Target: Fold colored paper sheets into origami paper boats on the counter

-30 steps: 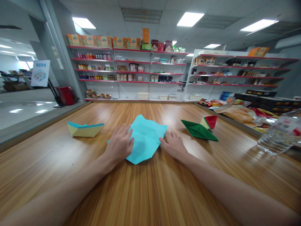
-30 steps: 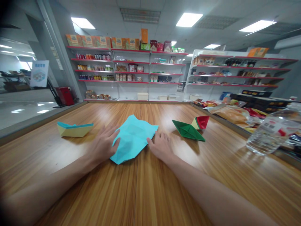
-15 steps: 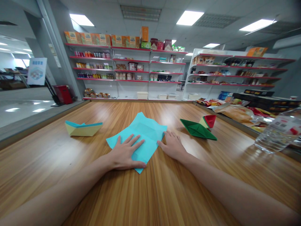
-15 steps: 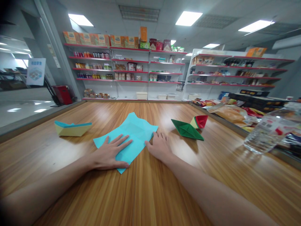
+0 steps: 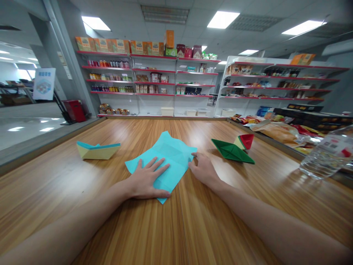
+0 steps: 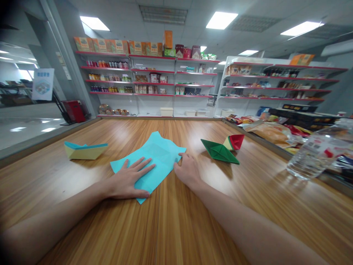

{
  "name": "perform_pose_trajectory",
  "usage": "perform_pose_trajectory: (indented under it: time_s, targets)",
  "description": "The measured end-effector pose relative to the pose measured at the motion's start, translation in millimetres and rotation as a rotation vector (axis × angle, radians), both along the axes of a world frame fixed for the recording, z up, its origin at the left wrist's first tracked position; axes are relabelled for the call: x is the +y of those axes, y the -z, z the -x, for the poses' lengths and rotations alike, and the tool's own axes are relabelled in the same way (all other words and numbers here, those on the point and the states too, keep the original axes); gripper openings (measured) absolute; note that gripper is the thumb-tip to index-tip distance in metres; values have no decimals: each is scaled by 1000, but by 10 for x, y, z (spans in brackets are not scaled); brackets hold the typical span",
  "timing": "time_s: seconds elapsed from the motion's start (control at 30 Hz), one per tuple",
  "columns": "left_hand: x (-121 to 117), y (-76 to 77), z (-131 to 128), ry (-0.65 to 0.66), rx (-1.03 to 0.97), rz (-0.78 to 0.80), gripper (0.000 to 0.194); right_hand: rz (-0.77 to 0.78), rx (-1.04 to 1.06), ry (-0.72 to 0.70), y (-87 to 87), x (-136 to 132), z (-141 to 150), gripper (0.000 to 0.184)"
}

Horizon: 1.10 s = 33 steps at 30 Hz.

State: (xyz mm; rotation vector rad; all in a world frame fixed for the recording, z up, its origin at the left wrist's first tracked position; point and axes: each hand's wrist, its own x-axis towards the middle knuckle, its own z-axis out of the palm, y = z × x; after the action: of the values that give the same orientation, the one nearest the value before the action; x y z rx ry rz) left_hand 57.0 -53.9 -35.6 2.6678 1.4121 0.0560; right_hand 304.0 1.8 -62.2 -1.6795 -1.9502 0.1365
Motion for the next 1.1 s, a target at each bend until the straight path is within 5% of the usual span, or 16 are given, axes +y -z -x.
perform_pose_trajectory:
  time_s: [0.17, 0.5, 0.73, 0.87, 0.97, 1.1]
  targets:
    - [49, -47, 125, 182, -25, 55, 91, 31, 89, 211, 4, 140, -89, 67]
    - [61, -52, 151, 216, -65, 51, 86, 13, 346, 124, -20, 136, -137, 50]
    - [53, -70, 155, 220, -34, 57, 88, -22, 578, 4, -40, 103, -117, 46]
    - [48, -79, 149, 225, -42, 58, 86, -54, 963, -159, -63, 63, -89, 46]
    - [51, -78, 150, 234, -55, 53, 85, 27, 1302, -234, -106, 18, -41, 48]
    - [81, -66, 160, 277, -74, 60, 87, 198, 1386, -388, -133, -85, 49, 51]
